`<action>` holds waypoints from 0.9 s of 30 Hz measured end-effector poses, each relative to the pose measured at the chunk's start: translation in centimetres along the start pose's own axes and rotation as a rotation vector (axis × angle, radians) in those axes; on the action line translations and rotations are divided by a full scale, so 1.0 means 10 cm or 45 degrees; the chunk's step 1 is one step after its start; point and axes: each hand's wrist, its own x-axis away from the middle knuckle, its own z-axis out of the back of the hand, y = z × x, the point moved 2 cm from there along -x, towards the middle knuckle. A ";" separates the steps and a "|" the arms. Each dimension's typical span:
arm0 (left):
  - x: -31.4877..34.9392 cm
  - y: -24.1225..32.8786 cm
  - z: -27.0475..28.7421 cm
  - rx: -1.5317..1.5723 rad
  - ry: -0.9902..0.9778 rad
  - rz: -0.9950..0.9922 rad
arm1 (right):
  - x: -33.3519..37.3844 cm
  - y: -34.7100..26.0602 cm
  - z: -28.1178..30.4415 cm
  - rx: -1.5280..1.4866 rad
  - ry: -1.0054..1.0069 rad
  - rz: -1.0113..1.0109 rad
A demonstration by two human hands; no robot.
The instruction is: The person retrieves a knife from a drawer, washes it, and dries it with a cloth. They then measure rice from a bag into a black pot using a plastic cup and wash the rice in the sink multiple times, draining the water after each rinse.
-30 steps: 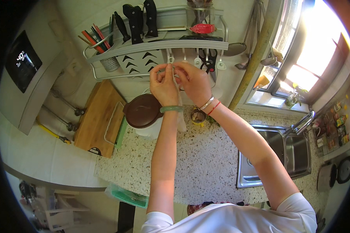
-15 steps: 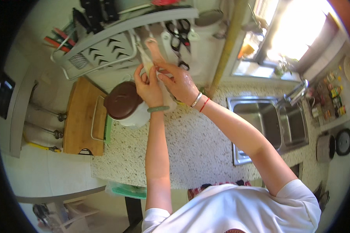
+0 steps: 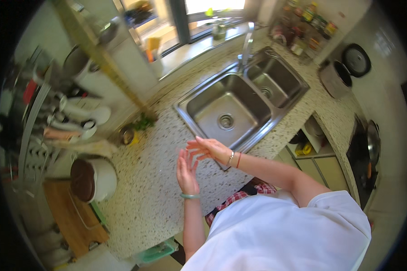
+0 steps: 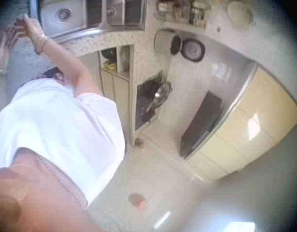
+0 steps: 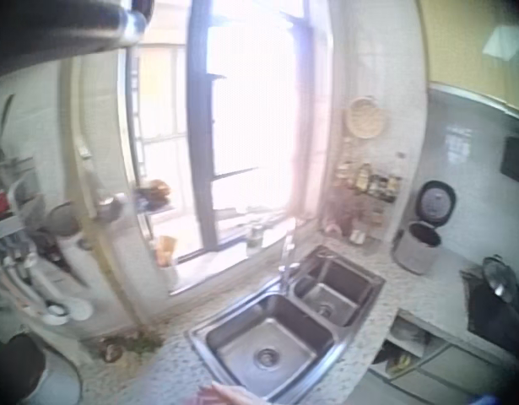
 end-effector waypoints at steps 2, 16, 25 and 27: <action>0.06 -0.24 -0.31 -0.008 -0.126 0.135 | 0.38 0.01 0.37 -0.081 0.085 0.027; 0.24 -1.96 -2.13 -1.173 -0.389 -0.317 | 2.49 -0.10 2.68 -0.057 0.739 0.270; 0.13 -2.96 -3.55 -1.548 -0.825 -0.830 | 3.58 -0.67 4.00 -0.137 0.924 0.403; 0.23 -3.00 -4.17 -1.082 -0.774 -0.356 | 3.82 -0.97 4.22 -0.184 1.036 0.415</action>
